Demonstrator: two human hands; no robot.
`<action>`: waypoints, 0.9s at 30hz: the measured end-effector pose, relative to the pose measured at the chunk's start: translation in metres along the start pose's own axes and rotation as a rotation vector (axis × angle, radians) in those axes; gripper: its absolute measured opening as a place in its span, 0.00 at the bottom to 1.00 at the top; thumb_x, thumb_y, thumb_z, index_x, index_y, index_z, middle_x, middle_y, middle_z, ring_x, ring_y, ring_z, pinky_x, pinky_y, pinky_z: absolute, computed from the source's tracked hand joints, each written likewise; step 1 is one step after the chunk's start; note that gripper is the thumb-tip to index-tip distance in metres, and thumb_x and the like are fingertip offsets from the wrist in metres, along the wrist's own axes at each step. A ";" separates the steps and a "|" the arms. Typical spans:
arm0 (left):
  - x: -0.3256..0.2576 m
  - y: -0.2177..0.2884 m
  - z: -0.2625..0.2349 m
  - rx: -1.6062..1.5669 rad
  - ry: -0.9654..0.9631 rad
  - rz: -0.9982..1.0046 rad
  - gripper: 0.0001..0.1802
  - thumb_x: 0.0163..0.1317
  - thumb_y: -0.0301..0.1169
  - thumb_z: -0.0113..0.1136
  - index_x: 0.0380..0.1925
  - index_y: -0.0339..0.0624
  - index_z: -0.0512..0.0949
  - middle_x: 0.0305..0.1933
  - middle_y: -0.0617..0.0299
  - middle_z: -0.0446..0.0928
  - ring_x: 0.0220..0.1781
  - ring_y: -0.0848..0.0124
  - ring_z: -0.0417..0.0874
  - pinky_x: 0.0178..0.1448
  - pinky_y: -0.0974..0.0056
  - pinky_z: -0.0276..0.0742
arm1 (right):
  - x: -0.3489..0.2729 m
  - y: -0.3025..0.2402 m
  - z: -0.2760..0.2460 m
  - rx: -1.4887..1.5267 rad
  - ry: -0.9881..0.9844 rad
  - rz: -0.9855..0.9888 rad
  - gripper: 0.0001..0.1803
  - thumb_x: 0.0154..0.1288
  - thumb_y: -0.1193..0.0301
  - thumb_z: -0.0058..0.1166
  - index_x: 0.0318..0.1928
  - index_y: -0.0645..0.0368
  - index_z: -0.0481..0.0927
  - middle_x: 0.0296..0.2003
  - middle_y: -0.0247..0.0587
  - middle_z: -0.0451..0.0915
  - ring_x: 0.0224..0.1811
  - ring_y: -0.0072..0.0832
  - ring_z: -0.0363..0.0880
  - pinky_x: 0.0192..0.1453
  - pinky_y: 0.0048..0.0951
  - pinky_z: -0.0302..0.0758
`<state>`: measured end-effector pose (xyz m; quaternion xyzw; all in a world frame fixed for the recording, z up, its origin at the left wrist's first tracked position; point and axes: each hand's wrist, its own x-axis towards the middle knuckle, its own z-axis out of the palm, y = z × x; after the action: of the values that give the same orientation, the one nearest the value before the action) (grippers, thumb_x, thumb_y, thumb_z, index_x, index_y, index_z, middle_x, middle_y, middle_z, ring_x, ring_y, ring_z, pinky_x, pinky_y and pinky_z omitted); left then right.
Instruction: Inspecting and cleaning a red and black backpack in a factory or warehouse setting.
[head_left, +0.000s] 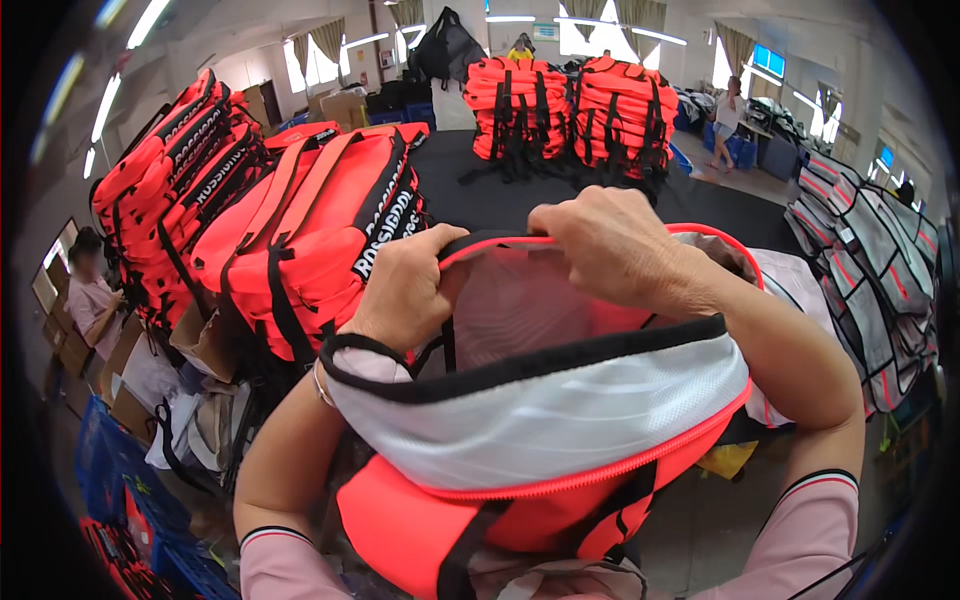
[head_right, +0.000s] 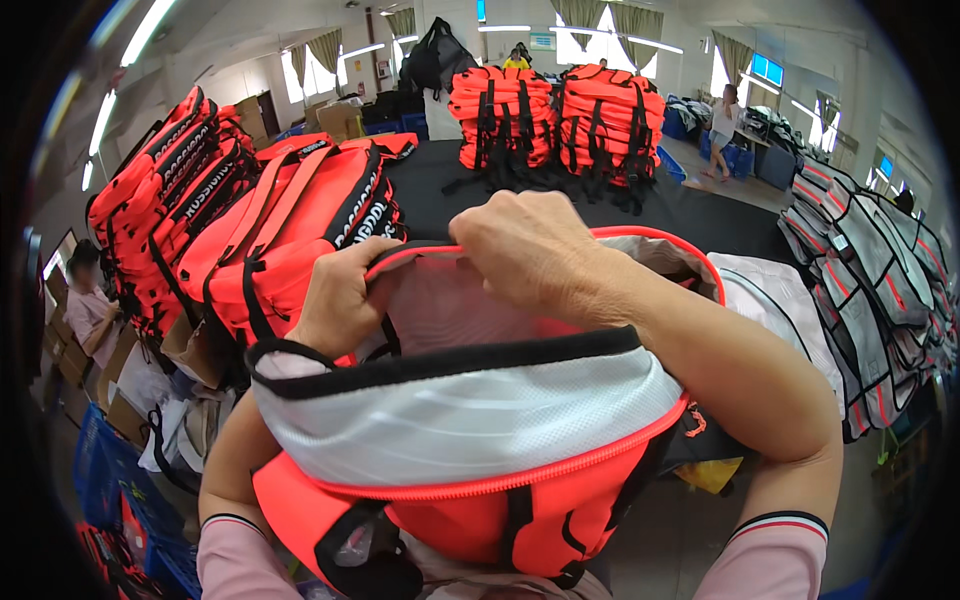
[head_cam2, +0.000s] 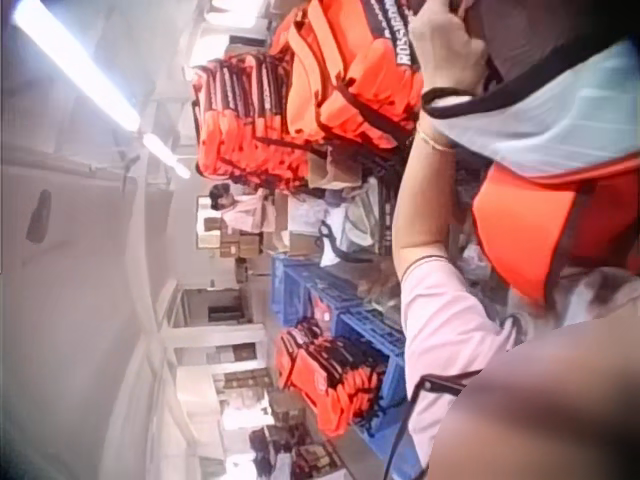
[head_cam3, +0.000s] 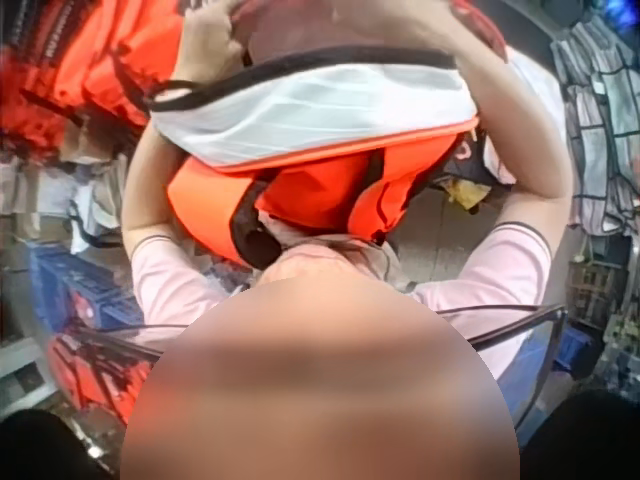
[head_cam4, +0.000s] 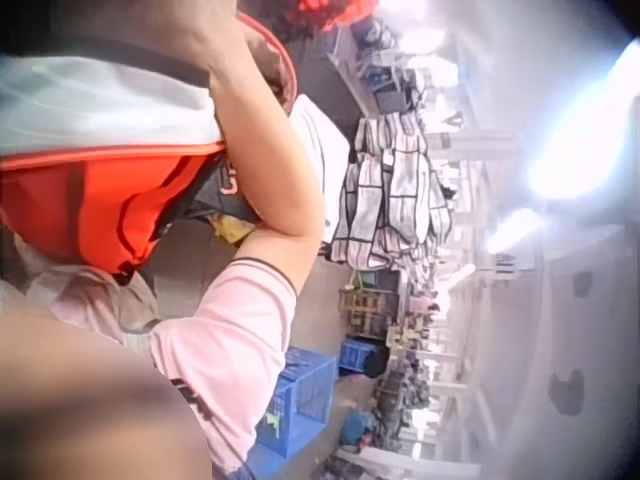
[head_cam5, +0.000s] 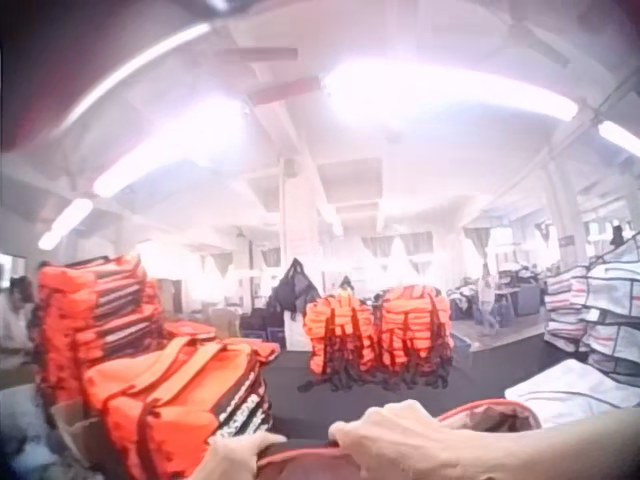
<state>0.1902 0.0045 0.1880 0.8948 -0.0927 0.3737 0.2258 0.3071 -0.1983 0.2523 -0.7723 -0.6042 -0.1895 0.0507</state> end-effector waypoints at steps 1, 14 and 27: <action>-0.003 0.007 -0.007 0.058 0.015 0.030 0.15 0.61 0.23 0.62 0.48 0.34 0.79 0.37 0.42 0.82 0.38 0.54 0.87 0.42 0.62 0.80 | 0.000 0.001 -0.001 -0.098 0.048 0.029 0.07 0.56 0.69 0.57 0.34 0.57 0.79 0.26 0.48 0.82 0.31 0.48 0.83 0.31 0.47 0.76; -0.015 0.001 -0.032 -0.845 -0.244 -0.514 0.19 0.58 0.19 0.65 0.52 0.35 0.82 0.38 0.64 0.84 0.43 0.75 0.81 0.54 0.70 0.75 | -0.012 0.000 0.009 -0.323 0.381 -0.243 0.04 0.52 0.73 0.55 0.31 0.55 0.75 0.22 0.33 0.77 0.28 0.30 0.82 0.28 0.31 0.77; -0.018 0.009 -0.011 -0.084 0.294 -0.081 0.12 0.50 0.19 0.68 0.37 0.36 0.84 0.29 0.59 0.76 0.31 0.69 0.80 0.33 0.66 0.75 | -0.019 -0.007 0.015 -0.423 0.549 -0.380 0.06 0.51 0.73 0.58 0.31 0.59 0.77 0.22 0.31 0.77 0.23 0.22 0.77 0.25 0.25 0.70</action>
<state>0.1678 0.0017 0.1845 0.8234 -0.0380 0.4868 0.2892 0.3005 -0.2096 0.2307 -0.5607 -0.6481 -0.5151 0.0142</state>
